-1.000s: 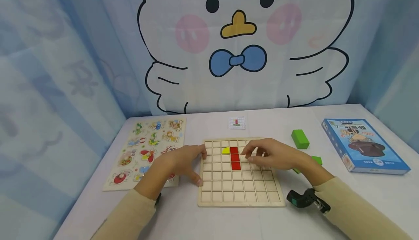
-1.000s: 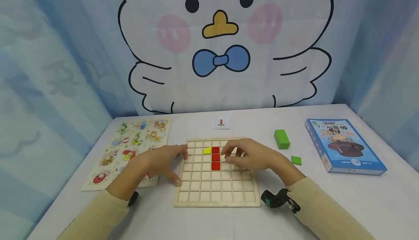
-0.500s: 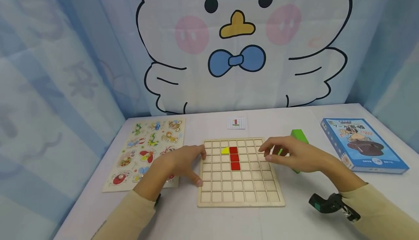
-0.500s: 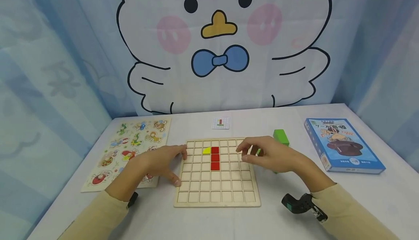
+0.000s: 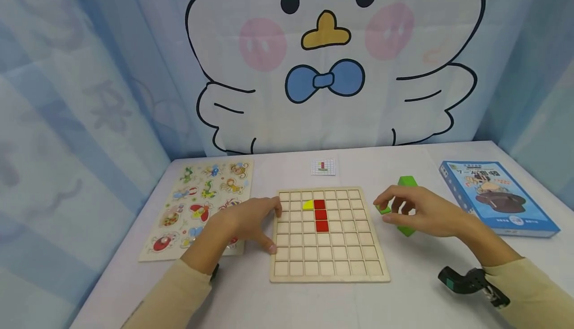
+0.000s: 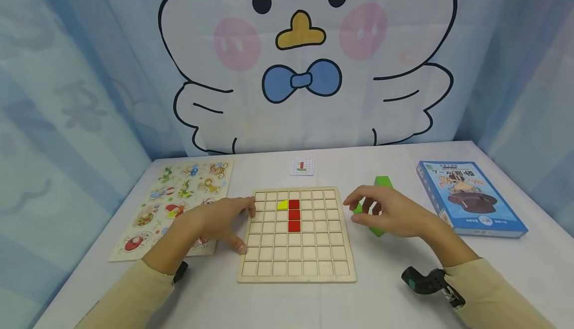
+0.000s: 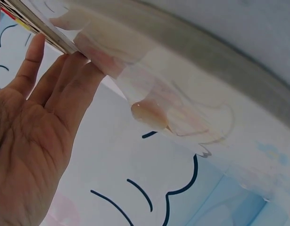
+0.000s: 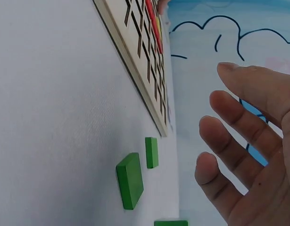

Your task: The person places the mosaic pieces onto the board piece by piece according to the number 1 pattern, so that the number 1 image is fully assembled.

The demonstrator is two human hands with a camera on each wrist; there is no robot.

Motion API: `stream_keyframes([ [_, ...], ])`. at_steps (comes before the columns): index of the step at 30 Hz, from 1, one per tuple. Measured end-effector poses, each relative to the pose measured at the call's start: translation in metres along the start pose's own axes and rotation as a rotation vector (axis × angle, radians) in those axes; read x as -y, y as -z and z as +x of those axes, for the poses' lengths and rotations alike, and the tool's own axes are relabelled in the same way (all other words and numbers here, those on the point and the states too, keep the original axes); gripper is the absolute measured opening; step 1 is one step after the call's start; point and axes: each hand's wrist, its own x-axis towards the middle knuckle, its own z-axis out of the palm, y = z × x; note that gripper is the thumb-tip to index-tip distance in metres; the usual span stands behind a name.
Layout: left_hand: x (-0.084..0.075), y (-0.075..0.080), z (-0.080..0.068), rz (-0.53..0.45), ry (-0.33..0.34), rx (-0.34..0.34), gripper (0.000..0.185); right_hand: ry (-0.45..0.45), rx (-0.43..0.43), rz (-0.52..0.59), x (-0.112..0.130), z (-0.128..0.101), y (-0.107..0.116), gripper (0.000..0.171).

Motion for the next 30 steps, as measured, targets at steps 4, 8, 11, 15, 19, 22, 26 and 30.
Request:
stream_keyframes([
  [4,0.001,0.0,-0.001,-0.003,-0.001,-0.004,0.069,-0.011,-0.011,0.01,-0.007,-0.004,0.001,0.028],
  [8,0.001,0.0,-0.001,-0.004,0.003,-0.003,0.069,-0.037,0.013,0.029,-0.012,-0.009,0.002,0.03],
  [11,0.003,-0.001,0.0,-0.002,0.003,-0.001,0.069,-0.068,0.038,0.037,-0.016,-0.012,0.004,0.033],
  [15,0.003,-0.001,0.002,0.005,-0.003,-0.002,0.069,-0.094,0.052,0.017,-0.021,-0.017,0.008,0.039],
  [19,0.0,0.001,0.004,0.016,-0.009,-0.003,0.069,-0.094,0.052,0.003,-0.027,-0.023,0.013,0.042],
  [22,-0.002,0.002,0.005,0.014,-0.009,-0.006,0.069,-0.107,0.056,-0.012,-0.029,-0.027,0.015,0.043],
  [26,-0.003,0.001,0.005,0.007,0.022,-0.006,0.069,-0.134,0.077,-0.032,-0.03,-0.029,0.014,0.045],
  [30,-0.004,0.0,0.002,0.013,0.034,-0.009,0.069,-0.141,0.087,-0.047,-0.032,-0.029,0.012,0.046],
])
